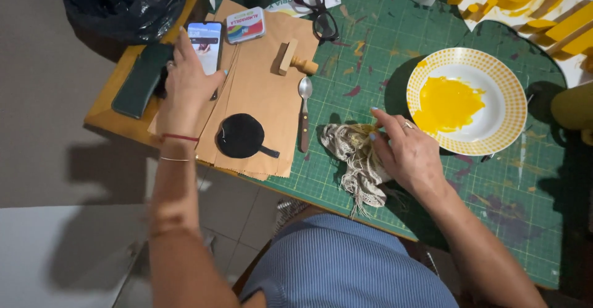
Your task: Painting large foam letters with yellow paint using a brush on a green cutting mat.
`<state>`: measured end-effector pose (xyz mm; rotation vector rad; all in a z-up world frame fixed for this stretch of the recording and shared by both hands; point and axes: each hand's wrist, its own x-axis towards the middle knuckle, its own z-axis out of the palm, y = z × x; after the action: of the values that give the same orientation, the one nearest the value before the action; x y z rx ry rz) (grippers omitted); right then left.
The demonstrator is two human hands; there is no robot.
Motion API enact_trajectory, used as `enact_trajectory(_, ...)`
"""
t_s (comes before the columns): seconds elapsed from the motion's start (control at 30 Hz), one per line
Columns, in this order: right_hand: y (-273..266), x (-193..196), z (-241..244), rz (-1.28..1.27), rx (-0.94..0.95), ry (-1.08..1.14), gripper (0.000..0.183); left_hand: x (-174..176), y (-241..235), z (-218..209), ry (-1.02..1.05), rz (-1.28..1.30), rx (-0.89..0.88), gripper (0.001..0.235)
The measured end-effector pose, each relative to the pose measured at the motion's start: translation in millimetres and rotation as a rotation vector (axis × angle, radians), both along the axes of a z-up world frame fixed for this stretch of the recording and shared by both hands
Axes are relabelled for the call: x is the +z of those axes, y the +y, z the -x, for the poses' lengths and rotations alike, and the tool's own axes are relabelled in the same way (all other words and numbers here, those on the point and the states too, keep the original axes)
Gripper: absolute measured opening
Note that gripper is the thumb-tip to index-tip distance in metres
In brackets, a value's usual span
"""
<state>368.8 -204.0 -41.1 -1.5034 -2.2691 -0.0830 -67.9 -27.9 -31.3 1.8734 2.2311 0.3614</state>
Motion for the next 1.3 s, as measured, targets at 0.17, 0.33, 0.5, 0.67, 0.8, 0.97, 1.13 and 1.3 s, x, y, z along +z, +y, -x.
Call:
enact_trajectory(0.17,-0.5,1.1,0.2,-0.009,0.008,0.02,0.043,-1.5,-0.3,-3.7,-0.097,-0.115,0.037,0.1)
enact_trajectory(0.33,0.8,0.6,-0.5,0.024,-0.022,-0.004,0.045,-14.1,1.8,0.5,-0.144,-0.249,0.071,0.103)
enact_trajectory(0.5,0.2,-2.7,-1.6,-0.001,0.012,0.003,0.046,-18.1,-7.1,-21.1,-0.268,-0.408,-0.017,0.106)
enact_trajectory(0.67,-0.3,0.4,-0.1,-0.021,0.012,0.015,0.045,32.3,-30.1,-65.5,0.099,-0.321,-0.221,0.101)
enact_trajectory(0.8,0.2,-1.6,-1.9,-0.005,0.0,0.011,0.048,-8.8,-2.9,-65.9,0.066,-0.285,-0.19,0.109)
enact_trajectory(0.97,-0.7,-0.6,-1.7,-0.042,0.041,0.02,0.048,-9.6,-5.1,-60.0,0.157,-0.334,-0.21,0.128)
enact_trajectory(1.13,-1.0,-1.2,-1.1,-0.018,0.0,0.006,0.045,1.9,-12.9,-60.9,0.164,-0.298,-0.219,0.125)
enact_trajectory(1.3,-1.4,7.4,-2.2,0.024,-0.005,-0.022,0.055,-10.1,-4.1,-56.9,0.2,-0.286,-0.212,0.128)
